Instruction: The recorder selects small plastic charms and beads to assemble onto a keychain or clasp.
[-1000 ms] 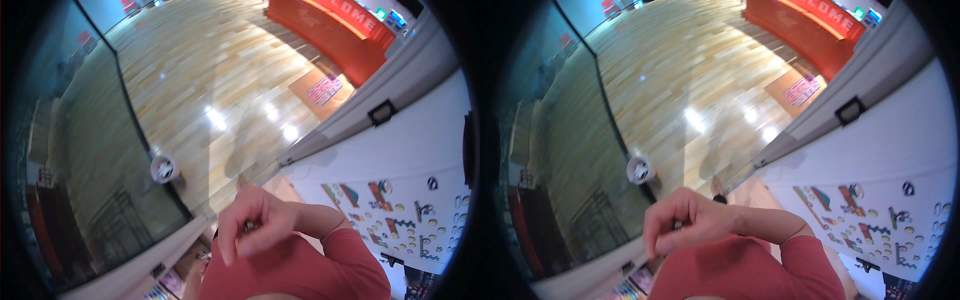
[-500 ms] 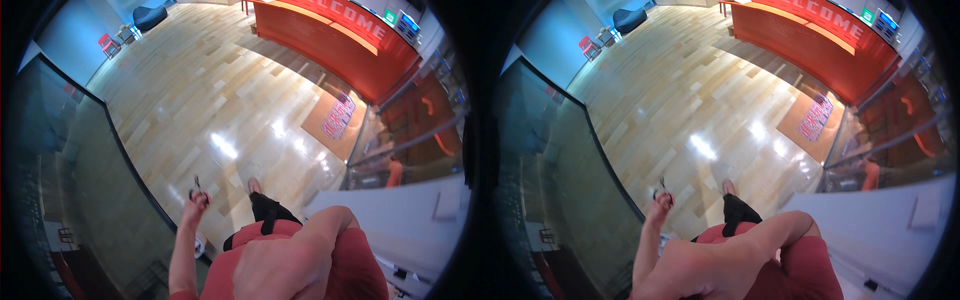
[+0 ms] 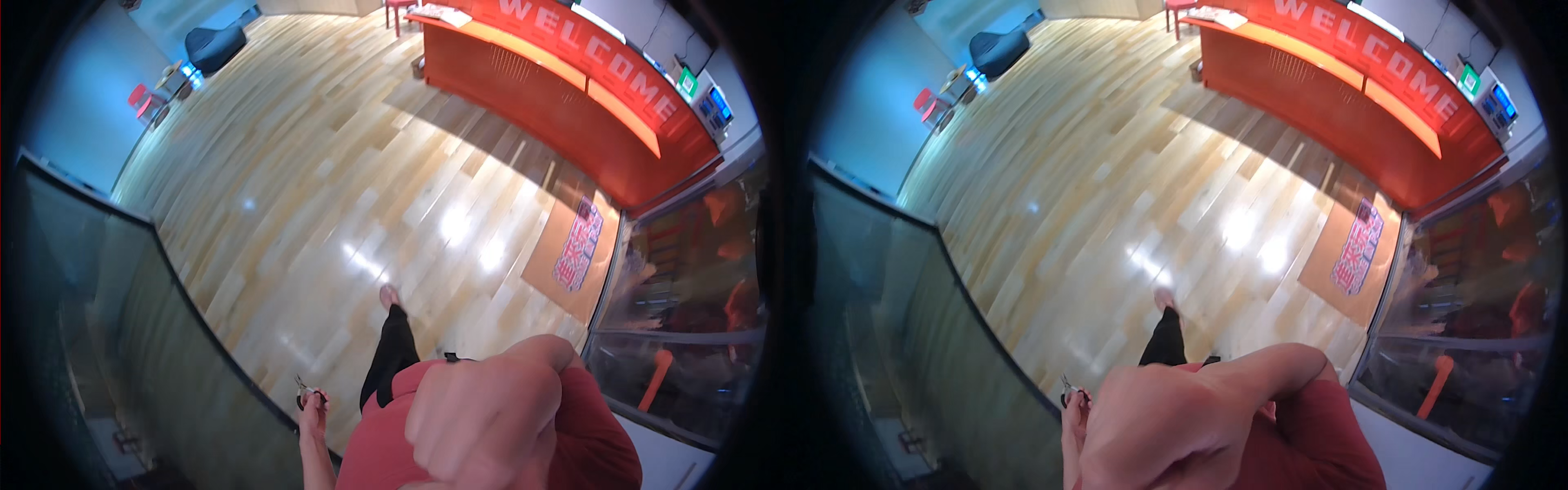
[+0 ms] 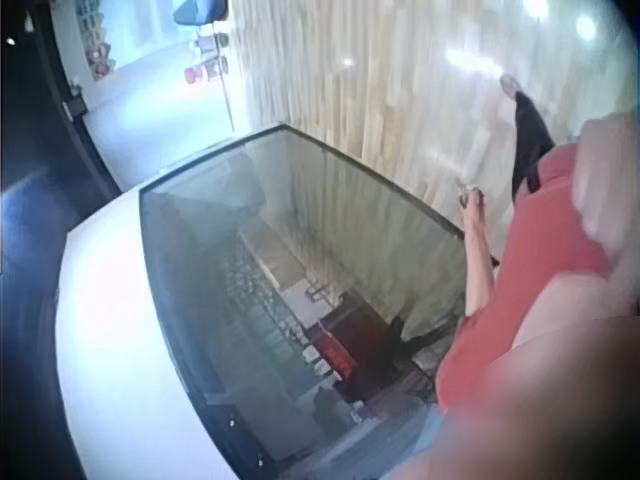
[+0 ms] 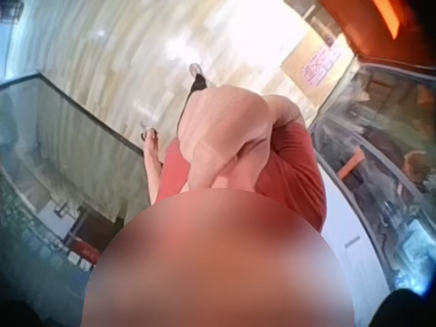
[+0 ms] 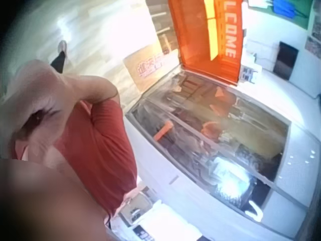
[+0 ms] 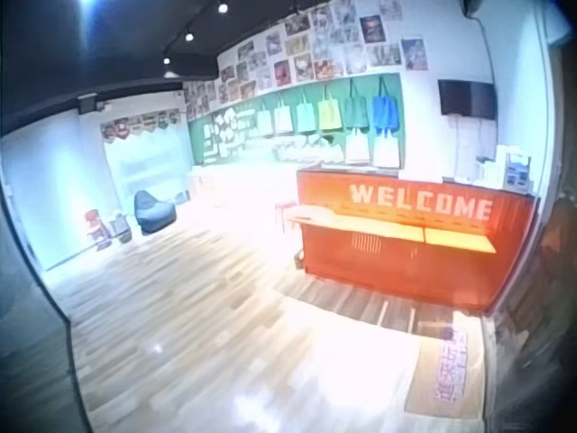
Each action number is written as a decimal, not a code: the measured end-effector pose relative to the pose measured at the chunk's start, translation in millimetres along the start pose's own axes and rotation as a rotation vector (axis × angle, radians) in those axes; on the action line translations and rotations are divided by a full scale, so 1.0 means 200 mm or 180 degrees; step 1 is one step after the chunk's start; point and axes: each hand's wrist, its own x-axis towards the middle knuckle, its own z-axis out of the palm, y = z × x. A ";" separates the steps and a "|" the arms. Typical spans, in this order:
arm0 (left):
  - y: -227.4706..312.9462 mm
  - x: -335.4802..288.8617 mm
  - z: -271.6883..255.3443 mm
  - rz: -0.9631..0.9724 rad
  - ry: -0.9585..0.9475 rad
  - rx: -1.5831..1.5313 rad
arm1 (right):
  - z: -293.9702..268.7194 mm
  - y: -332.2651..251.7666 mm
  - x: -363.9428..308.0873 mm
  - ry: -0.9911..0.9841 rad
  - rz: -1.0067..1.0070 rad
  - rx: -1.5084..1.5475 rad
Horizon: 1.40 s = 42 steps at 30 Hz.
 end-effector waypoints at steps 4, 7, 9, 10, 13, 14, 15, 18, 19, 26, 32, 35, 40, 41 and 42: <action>0.68 0.62 0.92 0.0219 -0.0151 0.0140 | -0.50 0.16 0.08 0.1194 0.1232 -0.2128; 1.22 0.90 1.58 0.0579 -0.1018 0.0780 | -0.85 0.30 0.18 0.1506 -0.0115 -0.4224; 1.48 1.07 2.05 0.0641 -0.1426 0.0834 | -1.08 0.30 0.12 0.1671 -0.0008 -0.4397; 1.61 1.12 2.25 0.0653 -0.1587 0.0803 | -1.21 0.32 0.08 0.1786 0.0023 -0.4516; 1.90 1.41 2.69 0.0630 -0.1901 0.0900 | -1.63 0.38 -0.09 0.2070 0.0017 -0.4849; 1.96 1.50 2.79 0.0661 -0.1879 0.0934 | -1.78 0.39 -0.16 0.2160 -0.0003 -0.4939; 2.01 1.60 2.86 0.0642 -0.1843 0.1021 | -1.93 0.41 -0.22 0.2252 -0.0026 -0.5018; 2.17 1.96 2.97 0.0407 -0.1511 0.0988 | -2.49 0.47 -0.36 0.2488 -0.0179 -0.5275; 2.25 2.02 2.98 0.0288 -0.1182 0.0990 | -2.67 0.51 -0.40 0.2534 -0.0209 -0.5256; 2.84 2.56 3.17 0.0888 -0.0061 0.1427 | -4.03 1.16 -0.97 0.4806 0.1542 -0.1215; 3.32 3.33 3.90 0.1051 -0.0377 0.1727 | -4.77 1.97 -1.41 0.4459 0.2359 0.0248; 3.55 3.72 4.45 0.1443 -0.0883 0.2216 | -5.12 2.10 -1.56 0.5073 0.3000 0.0583; 3.87 4.09 5.55 0.2603 -0.1973 0.3093 | -5.76 2.07 -1.79 0.5727 0.2839 0.0584; 3.92 4.14 5.75 0.2938 -0.2049 0.3337 | -5.90 2.08 -1.86 0.5795 0.2970 0.0280; 3.97 4.17 5.93 0.2877 -0.2105 0.3430 | -6.03 2.09 -1.93 0.5838 0.3102 -0.0001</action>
